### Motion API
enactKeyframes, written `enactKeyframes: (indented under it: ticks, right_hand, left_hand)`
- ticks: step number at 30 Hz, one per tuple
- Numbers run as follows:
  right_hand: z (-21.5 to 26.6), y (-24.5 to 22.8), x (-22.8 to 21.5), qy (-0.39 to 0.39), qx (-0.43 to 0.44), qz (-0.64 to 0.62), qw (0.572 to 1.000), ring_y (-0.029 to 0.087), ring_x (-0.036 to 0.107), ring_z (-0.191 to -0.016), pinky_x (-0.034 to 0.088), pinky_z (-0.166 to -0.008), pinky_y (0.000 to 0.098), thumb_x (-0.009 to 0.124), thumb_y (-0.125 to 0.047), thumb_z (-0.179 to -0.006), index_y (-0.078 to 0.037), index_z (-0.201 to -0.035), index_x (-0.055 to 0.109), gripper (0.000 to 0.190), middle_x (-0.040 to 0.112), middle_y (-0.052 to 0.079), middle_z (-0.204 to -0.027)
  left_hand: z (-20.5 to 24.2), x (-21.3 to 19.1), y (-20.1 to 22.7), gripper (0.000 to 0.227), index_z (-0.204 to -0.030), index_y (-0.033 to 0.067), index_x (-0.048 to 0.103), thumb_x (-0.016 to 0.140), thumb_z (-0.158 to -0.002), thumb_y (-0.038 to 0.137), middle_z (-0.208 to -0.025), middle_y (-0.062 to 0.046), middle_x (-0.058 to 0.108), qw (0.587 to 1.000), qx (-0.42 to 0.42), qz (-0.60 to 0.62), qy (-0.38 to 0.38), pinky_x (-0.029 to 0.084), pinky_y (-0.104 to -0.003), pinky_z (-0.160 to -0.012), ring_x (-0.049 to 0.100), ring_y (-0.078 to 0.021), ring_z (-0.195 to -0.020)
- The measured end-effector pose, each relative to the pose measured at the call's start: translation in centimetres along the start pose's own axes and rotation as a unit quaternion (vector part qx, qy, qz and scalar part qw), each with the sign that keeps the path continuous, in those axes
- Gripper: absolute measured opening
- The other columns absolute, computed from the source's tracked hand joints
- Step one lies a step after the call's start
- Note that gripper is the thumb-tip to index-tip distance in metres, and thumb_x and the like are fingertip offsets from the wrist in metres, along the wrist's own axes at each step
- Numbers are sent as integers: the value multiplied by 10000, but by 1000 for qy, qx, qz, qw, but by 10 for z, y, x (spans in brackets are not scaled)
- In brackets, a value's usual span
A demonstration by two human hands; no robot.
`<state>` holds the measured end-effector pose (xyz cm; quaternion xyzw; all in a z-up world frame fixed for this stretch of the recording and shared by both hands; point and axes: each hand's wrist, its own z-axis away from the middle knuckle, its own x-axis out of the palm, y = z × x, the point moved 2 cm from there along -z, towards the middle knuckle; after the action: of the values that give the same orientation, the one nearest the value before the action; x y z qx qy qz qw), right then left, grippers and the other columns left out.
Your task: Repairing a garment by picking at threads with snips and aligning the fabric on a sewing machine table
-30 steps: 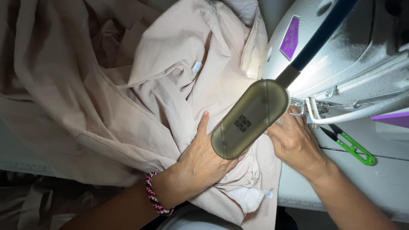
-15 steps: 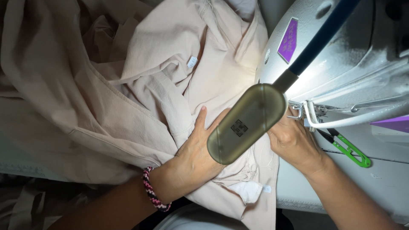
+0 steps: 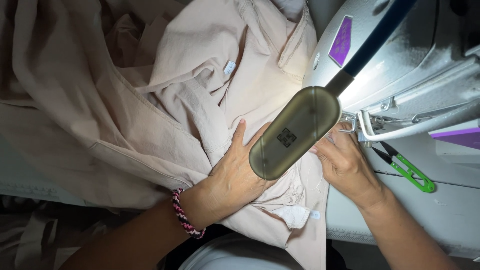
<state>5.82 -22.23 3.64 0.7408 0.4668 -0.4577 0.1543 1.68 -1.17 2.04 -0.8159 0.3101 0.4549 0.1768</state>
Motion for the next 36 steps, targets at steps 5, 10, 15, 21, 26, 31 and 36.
enactKeyframes:
  ticks: [5,10,15,21,26,31,36]
  right_hand:
    - [0,0,7,-18,5,12,1000,360,476,-883,406,-878,453,565,165,-963,-10,-930,645,195,530,174,-968]
    - [8,8,4,-34,-21,22,999,377,517,-953,478,-939,469,570,135,-972,-3,-1016,678,180,556,174,-1028]
    - [11,9,3,-34,-16,43,998,353,508,-948,488,-934,464,604,90,-979,-8,-1029,673,130,540,147,-1011]
    - [9,15,4,-40,-18,53,998,347,519,-939,493,-926,447,584,102,-984,-12,-1024,684,157,566,152,-1023]
    - [2,20,1,-43,-19,53,998,388,543,-954,496,-882,458,473,261,-878,-21,-1046,683,390,609,202,-1126]
    - [7,21,4,-37,-14,26,999,393,556,-880,472,-807,454,545,221,-952,9,-1118,716,319,567,201,-970]
    - [2,-3,-7,-50,14,11,999,393,531,-1009,484,-962,474,531,183,-948,36,-1054,660,222,548,184,-1007]
  left_hand:
    - [1,-2,-1,349,-1268,249,657,617,-923,276,-1383,-98,600,1000,5,-12,-18,394,-675,-1039,472,-317,-1335]
    - [3,11,1,363,-1342,247,634,566,-1017,395,-1365,-54,643,1000,-5,-3,-13,369,-687,-1077,484,-301,-1367]
    - [5,24,5,368,-1366,254,604,476,-1056,406,-1151,13,697,998,-18,-8,-51,308,-698,-1133,600,-261,-1102]
    - [0,23,2,293,-1269,208,647,491,-1055,333,-1159,-11,692,997,-36,66,-32,260,-691,-1173,574,-264,-1165]
    - [-17,9,-6,231,-987,195,643,457,-922,75,-1214,-60,648,996,-12,66,-65,295,-699,-1104,469,-308,-1328]
    - [-22,7,-8,191,-904,183,611,454,-891,75,-1216,-48,609,990,-27,88,-107,314,-727,-1078,428,-258,-1319]
    - [-17,4,-8,198,-997,186,638,490,-903,95,-1285,-76,603,995,-24,76,-52,351,-714,-1057,439,-277,-1332]
